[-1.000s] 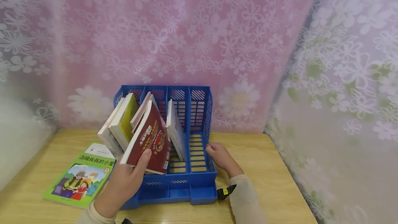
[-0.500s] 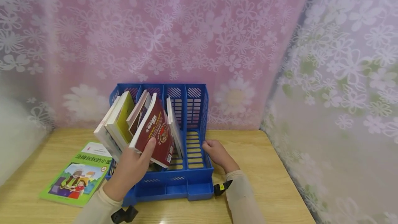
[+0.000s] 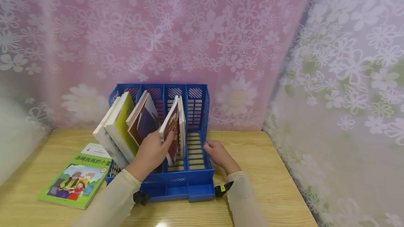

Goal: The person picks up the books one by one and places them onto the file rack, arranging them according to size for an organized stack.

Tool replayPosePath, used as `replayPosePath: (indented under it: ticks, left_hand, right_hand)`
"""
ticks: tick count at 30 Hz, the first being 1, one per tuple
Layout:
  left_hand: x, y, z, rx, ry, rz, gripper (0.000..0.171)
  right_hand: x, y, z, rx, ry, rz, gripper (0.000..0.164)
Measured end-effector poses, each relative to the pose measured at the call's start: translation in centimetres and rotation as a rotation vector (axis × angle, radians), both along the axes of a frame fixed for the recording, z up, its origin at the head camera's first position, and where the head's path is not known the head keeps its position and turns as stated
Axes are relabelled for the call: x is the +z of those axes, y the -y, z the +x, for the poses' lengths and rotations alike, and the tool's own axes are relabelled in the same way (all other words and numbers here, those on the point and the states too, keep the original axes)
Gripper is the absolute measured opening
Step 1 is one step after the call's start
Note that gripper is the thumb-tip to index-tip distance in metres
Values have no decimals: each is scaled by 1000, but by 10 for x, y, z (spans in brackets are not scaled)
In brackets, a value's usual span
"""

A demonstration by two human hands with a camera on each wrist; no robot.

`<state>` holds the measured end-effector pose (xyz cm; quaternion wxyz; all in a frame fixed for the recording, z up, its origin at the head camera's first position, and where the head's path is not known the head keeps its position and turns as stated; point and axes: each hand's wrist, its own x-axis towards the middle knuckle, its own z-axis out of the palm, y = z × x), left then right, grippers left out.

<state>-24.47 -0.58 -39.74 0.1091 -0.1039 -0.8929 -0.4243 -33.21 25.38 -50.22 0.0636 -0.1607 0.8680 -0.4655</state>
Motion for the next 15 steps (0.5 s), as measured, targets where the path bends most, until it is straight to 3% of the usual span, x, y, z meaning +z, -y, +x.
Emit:
replayPosePath:
  ticks: [9,15]
  left_hand:
    - [-8,-11,-11,-4,24,-109,55]
    - [-8,-14,-21,-12,-27,-225,62]
  right_hand:
    - [2,4,2,-21,16,-4,39]
    - [1,2,2,-23,26,-16,39]
